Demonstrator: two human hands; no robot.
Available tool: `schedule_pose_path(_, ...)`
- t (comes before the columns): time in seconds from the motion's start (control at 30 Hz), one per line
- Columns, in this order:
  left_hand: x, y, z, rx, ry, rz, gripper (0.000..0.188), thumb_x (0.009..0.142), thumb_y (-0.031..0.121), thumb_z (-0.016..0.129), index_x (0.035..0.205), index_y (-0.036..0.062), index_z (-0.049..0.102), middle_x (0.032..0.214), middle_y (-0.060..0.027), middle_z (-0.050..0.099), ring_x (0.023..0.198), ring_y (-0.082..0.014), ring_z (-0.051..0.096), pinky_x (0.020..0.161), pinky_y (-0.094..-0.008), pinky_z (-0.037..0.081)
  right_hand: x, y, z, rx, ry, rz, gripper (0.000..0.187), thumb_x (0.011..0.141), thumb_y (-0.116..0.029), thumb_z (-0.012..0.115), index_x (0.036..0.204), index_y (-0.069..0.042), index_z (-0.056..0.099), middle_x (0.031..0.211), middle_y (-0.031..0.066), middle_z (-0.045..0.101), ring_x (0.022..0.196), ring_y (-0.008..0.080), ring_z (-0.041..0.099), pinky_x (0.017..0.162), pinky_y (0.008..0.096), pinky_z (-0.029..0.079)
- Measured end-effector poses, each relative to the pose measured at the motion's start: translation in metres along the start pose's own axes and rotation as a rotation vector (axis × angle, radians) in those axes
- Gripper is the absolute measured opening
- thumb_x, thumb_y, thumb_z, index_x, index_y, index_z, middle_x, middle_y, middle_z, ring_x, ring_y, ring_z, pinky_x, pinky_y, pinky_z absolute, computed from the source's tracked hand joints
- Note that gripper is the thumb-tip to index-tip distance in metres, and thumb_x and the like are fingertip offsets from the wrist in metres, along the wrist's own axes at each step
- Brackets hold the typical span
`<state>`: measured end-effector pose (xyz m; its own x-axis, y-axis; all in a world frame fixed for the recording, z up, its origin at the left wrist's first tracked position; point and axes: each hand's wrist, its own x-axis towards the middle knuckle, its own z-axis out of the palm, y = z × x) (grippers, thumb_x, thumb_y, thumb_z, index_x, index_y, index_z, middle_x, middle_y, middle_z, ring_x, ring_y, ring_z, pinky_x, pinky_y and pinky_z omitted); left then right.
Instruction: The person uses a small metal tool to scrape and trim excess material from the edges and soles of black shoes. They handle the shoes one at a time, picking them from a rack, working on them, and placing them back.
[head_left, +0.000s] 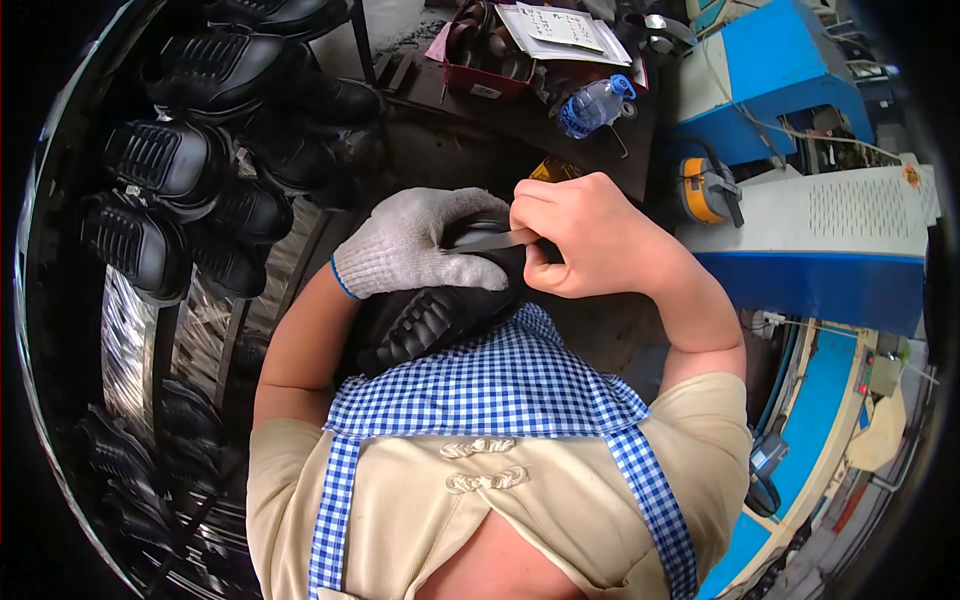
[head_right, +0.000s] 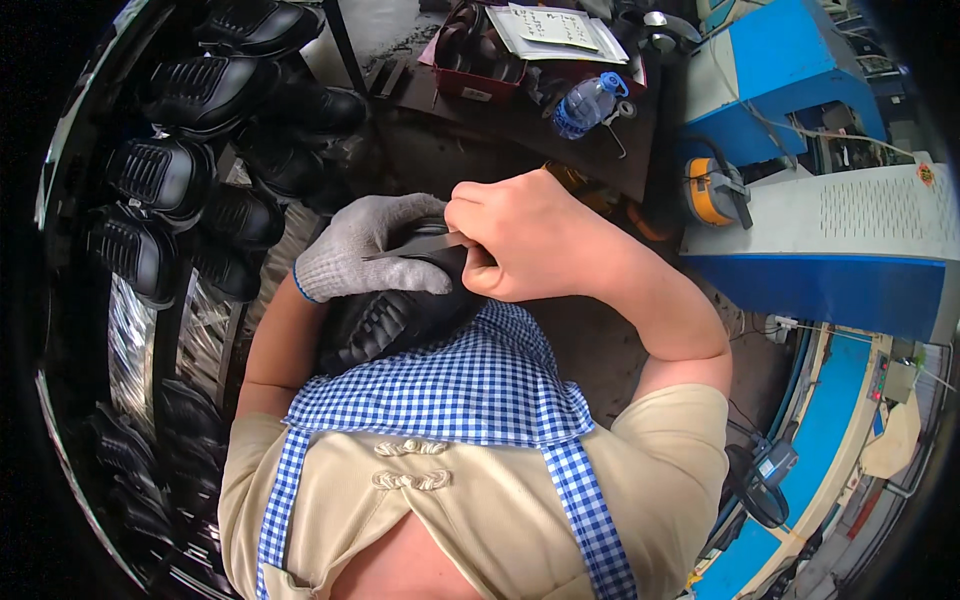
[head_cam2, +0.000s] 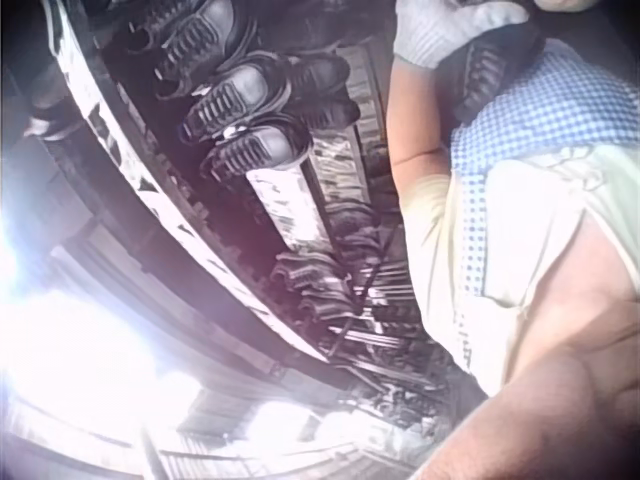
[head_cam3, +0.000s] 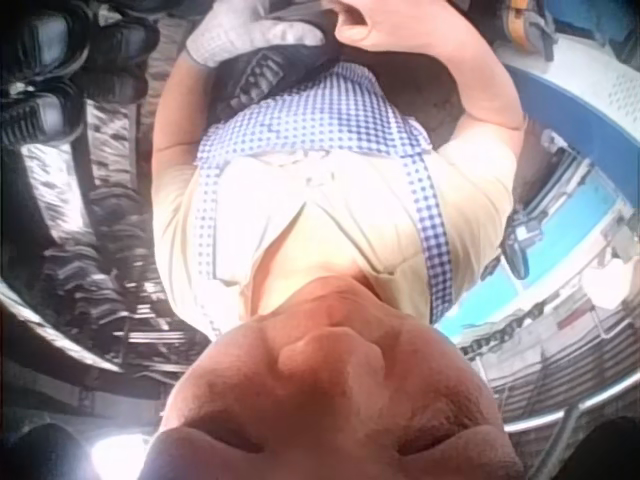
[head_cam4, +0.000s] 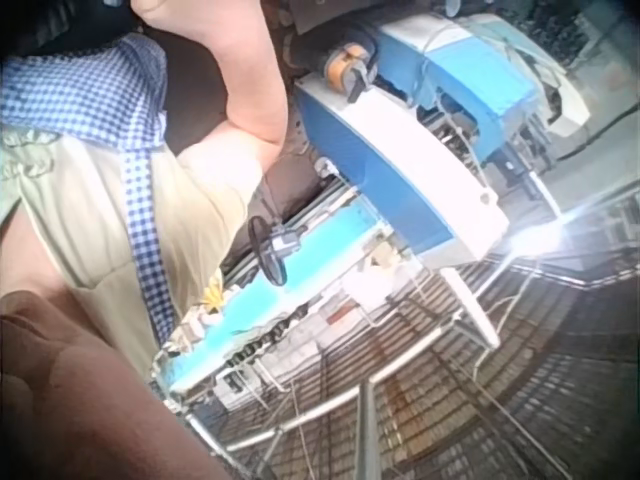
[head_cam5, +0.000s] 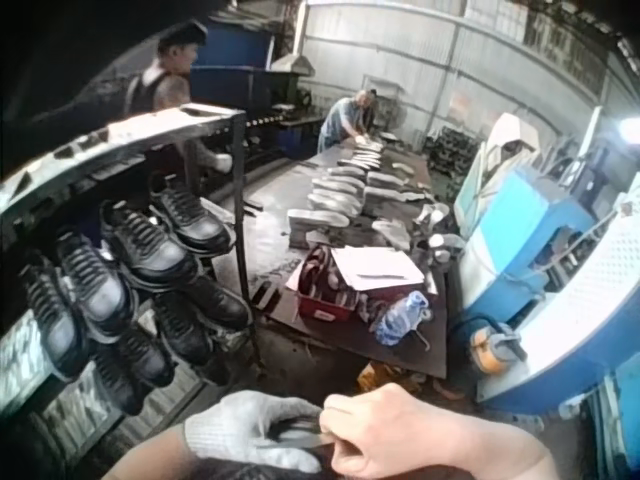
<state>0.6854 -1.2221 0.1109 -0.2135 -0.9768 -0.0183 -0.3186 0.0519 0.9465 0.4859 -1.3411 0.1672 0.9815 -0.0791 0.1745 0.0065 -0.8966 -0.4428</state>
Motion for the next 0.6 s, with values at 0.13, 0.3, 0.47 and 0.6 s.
schedule_pose_path(0.13,-0.007,0.000,-0.001,-0.033,0.000,-0.041,0.072,0.066,0.054,0.084,0.116,0.0053,0.067,0.098,-0.0149,0.072,0.091,-0.0301,0.070,0.083,-0.0369,0.052,0.000,0.002,0.007,0.171,0.006,0.012,0.016,0.063,-0.005,0.064,0.076,-0.003,0.055,0.075,0.0086,0.057,0.062,0.0281,0.061,0.054,0.0348,0.049)
schedule_pose_path(0.3,-0.011,0.000,0.001,-0.055,-0.003,-0.057,0.071,0.064,0.052,0.086,0.115,0.0052,0.067,0.098,-0.0136,0.072,0.092,-0.0276,0.070,0.085,-0.0358,0.052,-0.006,0.006,0.019,0.324,0.048,0.020,0.017,0.063,-0.004,0.064,0.076,-0.002,0.052,0.073,0.0090,0.054,0.061,0.0278,0.059,0.054,0.0330,0.047)
schedule_pose_path(0.47,-0.011,0.001,0.004,-0.089,-0.015,-0.077,0.068,0.066,0.047,0.086,0.116,0.0042,0.067,0.103,-0.0136,0.072,0.097,-0.0258,0.069,0.089,-0.0351,0.051,-0.013,0.007,0.022,0.359,0.041,0.049,0.017,0.069,-0.005,0.065,0.079,-0.002,0.053,0.075,0.0105,0.053,0.063,0.0269,0.057,0.056,0.0322,0.048)
schedule_pose_path(0.6,-0.017,-0.010,-0.007,-0.218,0.136,-0.131,0.073,0.066,0.043,0.086,0.121,0.0011,0.064,0.110,-0.0140,0.070,0.103,-0.0242,0.067,0.095,-0.0356,0.050,-0.016,-0.009,0.020,0.320,0.240,0.219,0.023,0.083,-0.003,0.068,0.105,-0.001,0.061,0.088,0.0114,0.059,0.073,0.0182,0.058,0.060,0.0303,0.046)
